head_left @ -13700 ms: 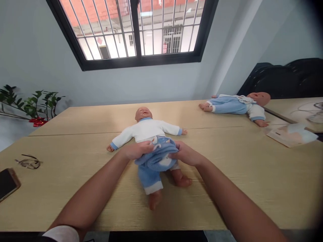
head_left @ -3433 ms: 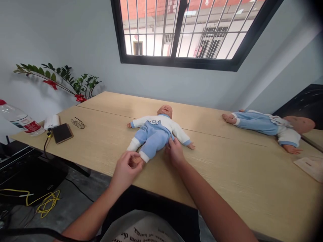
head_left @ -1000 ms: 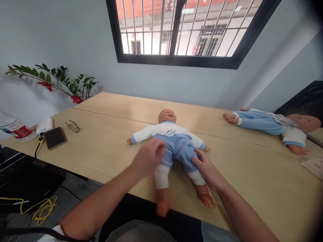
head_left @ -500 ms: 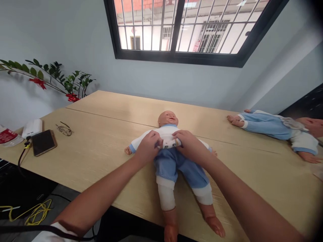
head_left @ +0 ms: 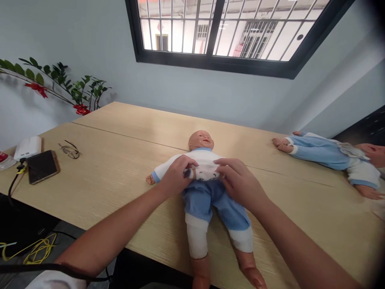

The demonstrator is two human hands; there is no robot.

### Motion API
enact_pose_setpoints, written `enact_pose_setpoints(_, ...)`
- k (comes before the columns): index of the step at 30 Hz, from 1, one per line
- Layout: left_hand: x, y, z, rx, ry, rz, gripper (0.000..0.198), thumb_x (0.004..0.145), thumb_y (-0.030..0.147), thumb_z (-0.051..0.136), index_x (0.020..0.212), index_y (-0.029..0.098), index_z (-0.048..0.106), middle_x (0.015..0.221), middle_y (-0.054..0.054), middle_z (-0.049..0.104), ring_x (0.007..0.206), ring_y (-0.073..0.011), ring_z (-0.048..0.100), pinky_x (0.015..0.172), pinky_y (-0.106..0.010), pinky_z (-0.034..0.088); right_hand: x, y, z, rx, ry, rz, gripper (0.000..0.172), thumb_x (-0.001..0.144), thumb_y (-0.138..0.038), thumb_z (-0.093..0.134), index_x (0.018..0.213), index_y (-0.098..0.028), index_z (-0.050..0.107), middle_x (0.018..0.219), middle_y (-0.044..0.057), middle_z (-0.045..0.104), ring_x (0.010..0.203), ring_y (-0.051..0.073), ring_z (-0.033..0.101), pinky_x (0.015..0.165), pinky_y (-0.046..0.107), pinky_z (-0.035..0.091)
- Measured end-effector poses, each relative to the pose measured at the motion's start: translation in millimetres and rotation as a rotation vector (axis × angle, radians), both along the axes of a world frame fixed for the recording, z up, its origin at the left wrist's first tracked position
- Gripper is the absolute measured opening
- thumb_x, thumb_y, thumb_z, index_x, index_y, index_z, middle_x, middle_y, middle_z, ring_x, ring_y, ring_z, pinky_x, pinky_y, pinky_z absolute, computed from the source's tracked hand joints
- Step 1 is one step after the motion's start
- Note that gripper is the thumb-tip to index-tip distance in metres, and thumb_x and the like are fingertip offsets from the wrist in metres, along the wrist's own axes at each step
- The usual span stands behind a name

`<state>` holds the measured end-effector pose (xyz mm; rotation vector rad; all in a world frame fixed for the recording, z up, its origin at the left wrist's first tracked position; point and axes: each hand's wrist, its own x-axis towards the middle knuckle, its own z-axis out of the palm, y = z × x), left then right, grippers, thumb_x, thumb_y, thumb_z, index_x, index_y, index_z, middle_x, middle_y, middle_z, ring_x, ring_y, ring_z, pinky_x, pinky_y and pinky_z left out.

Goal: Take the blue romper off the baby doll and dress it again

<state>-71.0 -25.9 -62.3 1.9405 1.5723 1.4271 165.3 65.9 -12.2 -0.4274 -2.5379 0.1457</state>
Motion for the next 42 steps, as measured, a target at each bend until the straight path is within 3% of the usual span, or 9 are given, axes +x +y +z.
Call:
enact_pose_setpoints(5, -21, 3, 3.5, -0.189, 0.138, -0.238, 0.029, 0.083, 0.021, 0.063, 0.113, 0.021, 0.065, 0.108, -0.007, 0.068, 0.103, -0.0243, 0.061, 0.092, -0.038, 0.049, 10, 12, -18.8, 0.272, -0.050, -0.082, 0.019, 0.095, -0.010, 0.053, 0.095, -0.026, 0.063, 0.115, 0.008, 0.072, 0.110, 0.028, 0.062, 0.096, 0.043, 0.048)
enact_pose_setpoints(13, -41, 7, -4.7, -0.424, -0.207, -0.447, 0.022, 0.089, 0.034, 0.057, 0.104, 0.019, 0.064, 0.095, -0.004, 0.066, 0.086, -0.0196, 0.060, 0.076, -0.032, 0.049, -11, 40, 0.0, -0.133, -0.027, -0.213, 0.022, 0.078, -0.004, 0.046, 0.078, -0.026, 0.042, 0.097, 0.007, 0.064, 0.087, 0.023, 0.060, 0.074, 0.035, 0.047)
enact_pose_setpoints(19, -35, 2, -13.7, -0.342, -0.085, -0.200, 0.026, 0.089, 0.036, 0.064, 0.108, 0.020, 0.063, 0.104, -0.006, 0.066, 0.091, -0.0214, 0.061, 0.082, -0.036, 0.050, -12, 78, -3.5, -0.285, -0.163, -0.448, 0.019, 0.073, -0.013, 0.057, 0.089, -0.022, 0.055, 0.099, 0.012, 0.064, 0.097, 0.030, 0.063, 0.080, 0.042, 0.052)
enact_pose_setpoints(21, -30, 0, -17.4, -0.324, -0.019, -0.137, 0.021, 0.084, 0.032, 0.069, 0.100, 0.020, 0.063, 0.097, -0.005, 0.065, 0.087, -0.0214, 0.059, 0.078, -0.036, 0.049, -12, 71, 3.7, -0.361, -0.262, -0.423, 0.040, 0.076, -0.023, 0.065, 0.115, -0.018, 0.059, 0.120, 0.017, 0.064, 0.111, 0.035, 0.063, 0.085, 0.046, 0.054)
enact_pose_setpoints(24, -19, 0, -21.4, -0.261, 0.033, 0.013, 0.014, 0.086, 0.030, 0.069, 0.088, 0.019, 0.060, 0.088, -0.004, 0.063, 0.083, -0.0216, 0.057, 0.077, -0.037, 0.047, -28, 38, 18.6, -0.325, -0.196, -0.256, 0.059, 0.092, -0.036, 0.059, 0.148, -0.024, 0.043, 0.147, 0.016, 0.053, 0.129, 0.034, 0.057, 0.096, 0.048, 0.052)
enact_pose_setpoints(27, -9, 0, -21.8, -0.131, 0.017, 0.144, 0.013, 0.092, 0.030, 0.066, 0.089, 0.019, 0.060, 0.088, -0.005, 0.065, 0.087, -0.0223, 0.059, 0.080, -0.037, 0.048, -56, 7, 23.5, -0.105, -0.215, -0.116, 0.041, 0.097, -0.043, 0.059, 0.134, -0.024, 0.057, 0.136, 0.014, 0.063, 0.127, 0.036, 0.056, 0.106, 0.054, 0.042)
enact_pose_setpoints(31, -15, 0, -19.2, -0.103, -0.127, 0.164, 0.011, 0.097, 0.031, 0.062, 0.095, 0.020, 0.063, 0.089, -0.002, 0.069, 0.082, -0.0179, 0.063, 0.075, -0.031, 0.050, -75, 5, 9.8, -0.052, -0.278, -0.111, 0.013, 0.099, -0.028, 0.054, 0.100, -0.019, 0.064, 0.100, 0.012, 0.072, 0.095, 0.030, 0.064, 0.086, 0.044, 0.047)
enact_pose_setpoints(37, -36, -2, -18.1, -0.294, 0.065, 0.088, 0.009, 0.089, 0.018, 0.063, 0.097, 0.020, 0.066, 0.094, -0.003, 0.072, 0.086, -0.0200, 0.067, 0.078, -0.033, 0.052, -71, 19, -8.1, -0.066, -0.234, -0.179, 0.013, 0.101, -0.028, 0.052, 0.101, -0.019, 0.062, 0.097, 0.010, 0.070, 0.091, 0.028, 0.063, 0.081, 0.040, 0.045)
enact_pose_setpoints(42, -32, -5, -18.0, -0.200, 0.090, 0.285, 0.011, 0.088, 0.016, 0.062, 0.097, 0.020, 0.064, 0.092, -0.002, 0.070, 0.083, -0.0186, 0.066, 0.077, -0.033, 0.052, -78, 17, 0.6, -0.093, -0.296, -0.100, 0.027, 0.102, -0.038, 0.051, 0.117, -0.018, 0.064, 0.115, 0.013, 0.070, 0.109, 0.032, 0.062, 0.094, 0.045, 0.045)
